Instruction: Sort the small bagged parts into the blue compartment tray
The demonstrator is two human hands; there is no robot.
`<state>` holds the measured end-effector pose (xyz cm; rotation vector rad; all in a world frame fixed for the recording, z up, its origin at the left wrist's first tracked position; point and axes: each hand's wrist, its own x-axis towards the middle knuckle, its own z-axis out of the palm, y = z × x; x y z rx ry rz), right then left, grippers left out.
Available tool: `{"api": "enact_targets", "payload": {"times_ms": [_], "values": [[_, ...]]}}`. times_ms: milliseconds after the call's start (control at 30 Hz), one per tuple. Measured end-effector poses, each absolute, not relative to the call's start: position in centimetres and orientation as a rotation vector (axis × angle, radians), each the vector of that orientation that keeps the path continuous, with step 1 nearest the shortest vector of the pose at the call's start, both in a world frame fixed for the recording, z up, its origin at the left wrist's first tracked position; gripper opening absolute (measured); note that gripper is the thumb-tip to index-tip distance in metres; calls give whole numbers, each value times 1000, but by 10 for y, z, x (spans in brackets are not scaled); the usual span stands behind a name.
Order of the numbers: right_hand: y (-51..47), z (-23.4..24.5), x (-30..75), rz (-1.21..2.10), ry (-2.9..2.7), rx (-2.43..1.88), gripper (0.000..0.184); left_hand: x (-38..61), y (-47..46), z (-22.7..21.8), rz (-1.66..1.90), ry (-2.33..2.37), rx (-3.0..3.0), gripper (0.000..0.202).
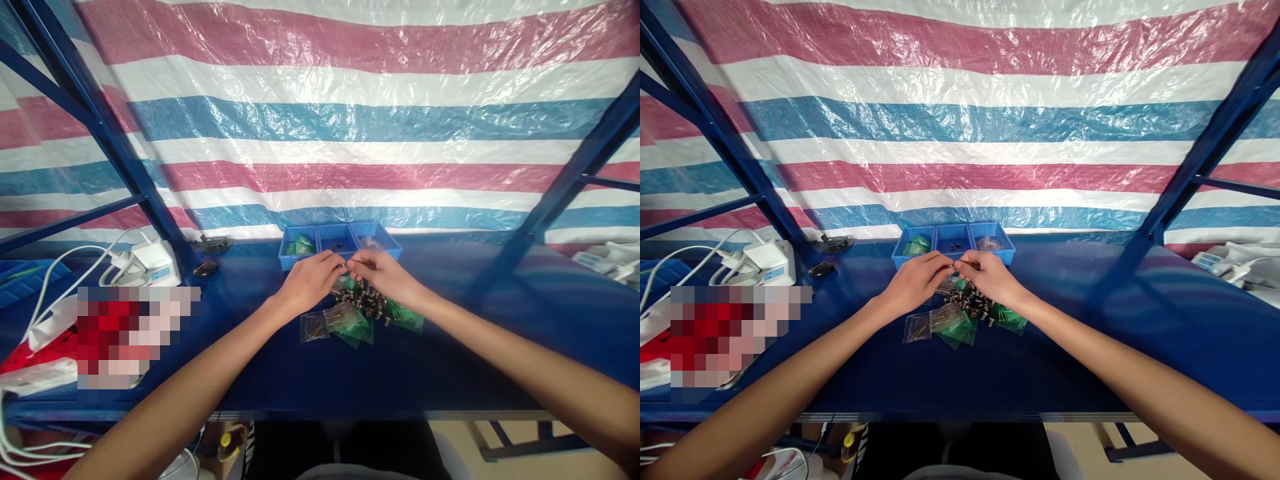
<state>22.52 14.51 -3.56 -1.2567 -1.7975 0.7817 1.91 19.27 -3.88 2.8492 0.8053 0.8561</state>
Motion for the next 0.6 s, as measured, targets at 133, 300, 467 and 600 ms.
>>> {"api": "enact_targets", "payload": {"times_ms": [133, 300, 467, 600], "values": [[144, -37, 225, 674, -1872, -1236, 16, 20, 194, -40, 895, 866, 2812, 25], [143, -44, 223, 406, -1978, -1203, 13, 21, 193, -39, 888, 877, 2772, 27], [140, -44, 219, 201, -2027, -1143, 17, 22, 191, -35, 864, 811, 2703, 34], [140, -40, 219, 203, -2001, -1172, 24, 25, 191, -36, 890, 732, 2427, 30]]}}
